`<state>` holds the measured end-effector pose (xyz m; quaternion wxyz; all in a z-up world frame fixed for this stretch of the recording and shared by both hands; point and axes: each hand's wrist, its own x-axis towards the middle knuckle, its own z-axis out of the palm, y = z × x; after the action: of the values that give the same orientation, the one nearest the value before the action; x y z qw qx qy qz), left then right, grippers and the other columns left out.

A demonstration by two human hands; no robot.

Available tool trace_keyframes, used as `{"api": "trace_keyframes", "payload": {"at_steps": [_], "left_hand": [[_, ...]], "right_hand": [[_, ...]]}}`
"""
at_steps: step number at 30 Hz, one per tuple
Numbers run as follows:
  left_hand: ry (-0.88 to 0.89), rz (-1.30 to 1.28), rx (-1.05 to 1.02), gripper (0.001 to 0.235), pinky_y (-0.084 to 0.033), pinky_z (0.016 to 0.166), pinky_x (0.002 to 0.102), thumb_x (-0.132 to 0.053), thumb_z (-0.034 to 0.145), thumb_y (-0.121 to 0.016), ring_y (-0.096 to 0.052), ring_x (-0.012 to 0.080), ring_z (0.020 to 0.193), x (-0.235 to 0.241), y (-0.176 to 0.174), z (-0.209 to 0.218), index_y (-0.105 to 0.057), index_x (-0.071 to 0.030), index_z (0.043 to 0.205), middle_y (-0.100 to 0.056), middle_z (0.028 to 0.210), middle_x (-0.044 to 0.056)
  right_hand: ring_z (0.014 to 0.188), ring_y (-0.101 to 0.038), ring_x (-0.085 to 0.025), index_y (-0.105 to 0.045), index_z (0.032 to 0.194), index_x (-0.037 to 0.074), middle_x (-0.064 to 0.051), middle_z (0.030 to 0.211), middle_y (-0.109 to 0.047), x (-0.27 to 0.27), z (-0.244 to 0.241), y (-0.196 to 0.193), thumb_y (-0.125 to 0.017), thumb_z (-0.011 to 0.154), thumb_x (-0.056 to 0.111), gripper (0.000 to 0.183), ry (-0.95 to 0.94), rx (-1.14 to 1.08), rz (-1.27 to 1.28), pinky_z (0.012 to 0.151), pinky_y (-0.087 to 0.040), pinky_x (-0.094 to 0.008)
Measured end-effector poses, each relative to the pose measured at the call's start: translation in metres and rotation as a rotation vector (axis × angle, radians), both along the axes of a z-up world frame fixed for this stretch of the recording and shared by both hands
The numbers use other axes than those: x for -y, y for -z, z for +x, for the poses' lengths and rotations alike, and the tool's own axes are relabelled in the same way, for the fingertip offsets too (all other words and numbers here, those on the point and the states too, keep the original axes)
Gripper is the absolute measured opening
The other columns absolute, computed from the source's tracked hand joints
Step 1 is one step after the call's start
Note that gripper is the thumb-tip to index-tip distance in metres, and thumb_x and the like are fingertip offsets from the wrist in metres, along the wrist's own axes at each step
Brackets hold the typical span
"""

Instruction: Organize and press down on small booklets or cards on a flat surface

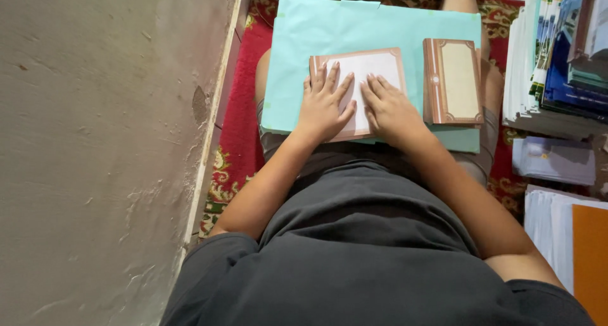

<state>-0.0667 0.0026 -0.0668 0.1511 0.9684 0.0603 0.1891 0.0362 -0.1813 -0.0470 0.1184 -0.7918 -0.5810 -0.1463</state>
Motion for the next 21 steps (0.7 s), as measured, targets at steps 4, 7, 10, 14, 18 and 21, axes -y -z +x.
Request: {"api": "trace_keyframes", "payload": {"at_steps": [4,7,10,14,18,21], "left_hand": [[-0.003,0.051,0.019,0.063,-0.025,0.115,0.063,-0.055,0.095,-0.051,-0.027,0.0409,0.151,-0.002,0.003,0.003,-0.05,-0.027,0.152,-0.04,0.16,0.015],[-0.015,0.026,0.019,0.064,-0.026,0.114,0.061,-0.058,0.094,-0.051,-0.029,0.04,0.151,-0.001,0.004,0.002,-0.052,-0.026,0.149,-0.04,0.16,0.015],[-0.017,0.015,0.023,0.065,-0.026,0.114,0.061,-0.058,0.094,-0.051,-0.029,0.0397,0.15,-0.002,-0.001,0.002,-0.052,-0.025,0.149,-0.04,0.16,0.015],[0.0,0.037,0.014,0.065,-0.027,0.113,0.062,-0.058,0.094,-0.053,-0.031,0.0423,0.148,0.002,-0.004,0.0,-0.053,-0.024,0.149,-0.041,0.159,0.017],[0.003,0.031,0.039,0.063,-0.026,0.112,0.061,-0.056,0.094,-0.052,-0.031,0.0411,0.148,0.001,-0.006,-0.001,-0.056,-0.02,0.145,-0.042,0.157,0.017],[-0.016,-0.015,0.052,0.064,-0.027,0.113,0.06,-0.054,0.093,-0.053,-0.032,0.039,0.148,0.0,-0.004,0.0,-0.056,-0.014,0.142,-0.042,0.158,0.017]], "right_hand": [[0.146,-0.039,-0.046,-0.038,0.161,0.008,-0.024,0.161,-0.04,-0.017,0.036,0.011,-0.046,0.098,0.022,0.064,0.029,-0.176,-0.145,0.115,-0.035,-0.058],[0.151,-0.034,-0.04,-0.035,0.162,0.009,-0.019,0.166,-0.035,-0.016,0.027,0.017,-0.042,0.102,0.029,0.064,0.056,-0.144,-0.178,0.118,-0.03,-0.052],[0.153,-0.029,-0.038,-0.031,0.163,0.004,-0.02,0.168,-0.028,-0.01,-0.001,0.01,-0.036,0.104,0.035,0.066,0.109,-0.189,-0.219,0.12,-0.026,-0.052],[0.155,-0.026,-0.037,-0.027,0.163,0.003,-0.022,0.168,-0.027,-0.004,-0.003,0.012,-0.034,0.105,0.043,0.071,0.14,-0.192,-0.285,0.122,-0.024,-0.05],[0.156,-0.023,-0.035,-0.022,0.165,0.008,-0.018,0.17,-0.025,-0.027,0.047,0.036,-0.03,0.104,0.047,0.073,0.163,-0.181,-0.276,0.122,-0.022,-0.053],[0.155,-0.026,-0.034,-0.026,0.164,0.009,-0.017,0.169,-0.027,-0.043,0.059,0.034,-0.034,0.105,0.044,0.069,0.181,-0.148,-0.242,0.122,-0.022,-0.052]]}}
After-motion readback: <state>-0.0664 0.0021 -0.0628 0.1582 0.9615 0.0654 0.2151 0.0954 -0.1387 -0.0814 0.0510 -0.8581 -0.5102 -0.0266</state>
